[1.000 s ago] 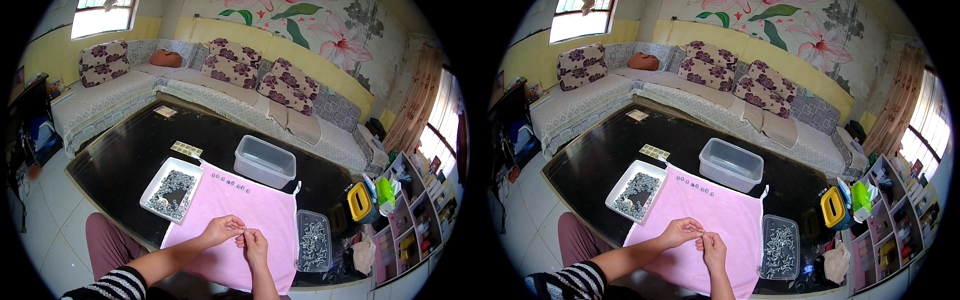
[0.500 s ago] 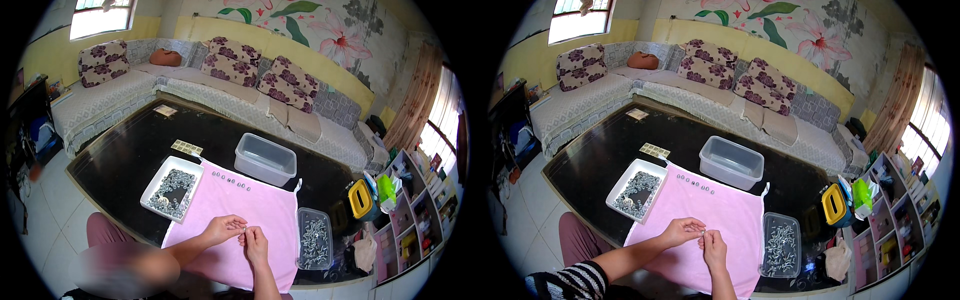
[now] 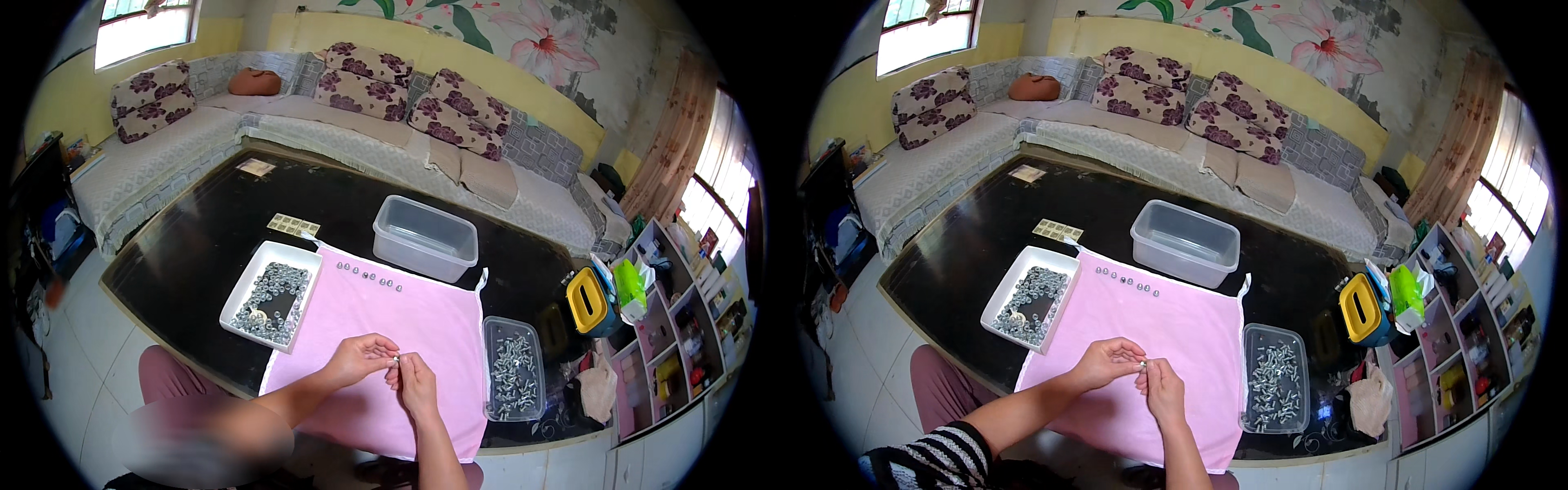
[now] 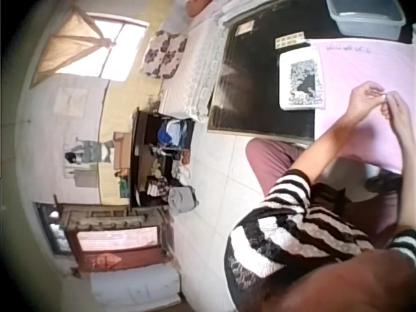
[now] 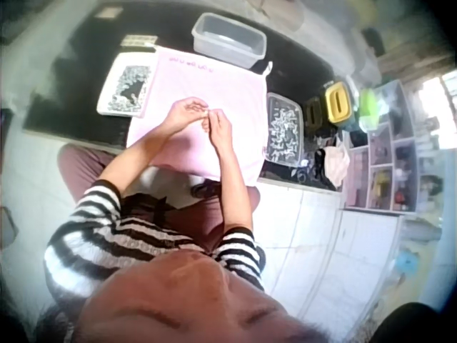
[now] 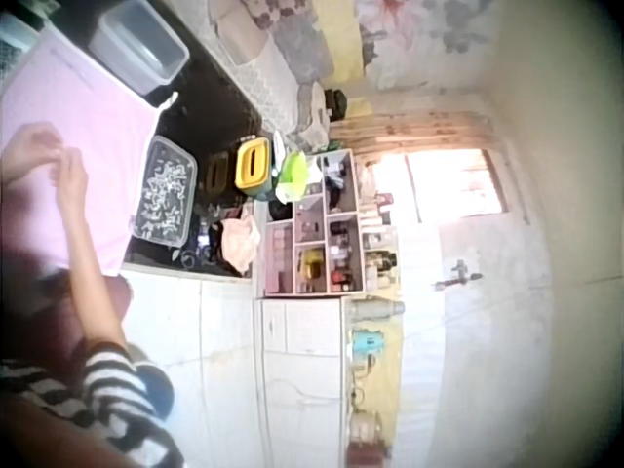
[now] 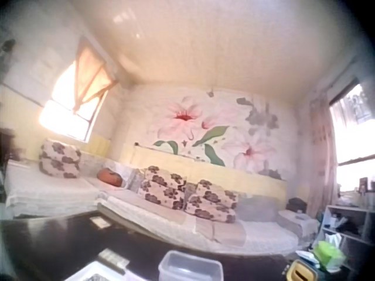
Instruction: The person picks up a small metal piece and a screw, then joins them by hand before placing the assembly on a pink mat.
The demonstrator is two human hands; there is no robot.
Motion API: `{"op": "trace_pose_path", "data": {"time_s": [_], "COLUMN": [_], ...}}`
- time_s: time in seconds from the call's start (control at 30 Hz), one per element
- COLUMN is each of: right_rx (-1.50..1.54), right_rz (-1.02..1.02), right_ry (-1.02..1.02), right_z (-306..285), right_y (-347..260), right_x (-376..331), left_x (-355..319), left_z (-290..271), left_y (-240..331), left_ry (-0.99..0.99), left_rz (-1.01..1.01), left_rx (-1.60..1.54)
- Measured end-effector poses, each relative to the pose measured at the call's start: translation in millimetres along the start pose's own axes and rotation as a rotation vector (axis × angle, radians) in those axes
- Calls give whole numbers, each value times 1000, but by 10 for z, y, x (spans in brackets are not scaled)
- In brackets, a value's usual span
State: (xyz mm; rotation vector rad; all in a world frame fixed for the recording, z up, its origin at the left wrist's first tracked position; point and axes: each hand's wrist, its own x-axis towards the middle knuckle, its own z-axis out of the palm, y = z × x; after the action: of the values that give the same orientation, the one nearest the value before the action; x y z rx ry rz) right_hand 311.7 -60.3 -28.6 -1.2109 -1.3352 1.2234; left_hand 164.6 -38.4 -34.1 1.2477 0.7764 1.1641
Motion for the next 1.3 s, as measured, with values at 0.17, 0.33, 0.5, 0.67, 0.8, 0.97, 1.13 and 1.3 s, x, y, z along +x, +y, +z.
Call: {"op": "trace_pose_path", "data": {"time_s": [0.17, 0.33, 0.5, 0.67, 0.8, 0.97, 1.13, 1.3], "right_rx": [-9, -77, -122, -20, 129, 42, 154, 107], "right_rz": [35, -59, -48, 71, 60, 160, 27, 55], "right_ry": [-11, 41, -13, -3, -74, -139, -37, -22], "right_z": [-13, 57, -4, 3, -30, -103, -40, -34], "right_y": [-14, -32, -6, -47, -17, -73, -4, -16], "right_x": [7, -19, -3, -6, 3, -6, 4, -10], "left_x": [1, 6, -14, -16, 2, -3, 13, 4], "left_z": [-11, -13, 3, 1, -1, -11, -6, -12], "left_y": [-3, -20, 20, 13, -12, 17, -4, -18], "left_ry": [-2, 5, 5, 5, -15, -22, -6, -9], "left_rz": [-4, 14, 8, 3, 10, 22, -2, 11], "left_rx": [-15, -16, 7, -10, -29, -30, -25, -26]}}
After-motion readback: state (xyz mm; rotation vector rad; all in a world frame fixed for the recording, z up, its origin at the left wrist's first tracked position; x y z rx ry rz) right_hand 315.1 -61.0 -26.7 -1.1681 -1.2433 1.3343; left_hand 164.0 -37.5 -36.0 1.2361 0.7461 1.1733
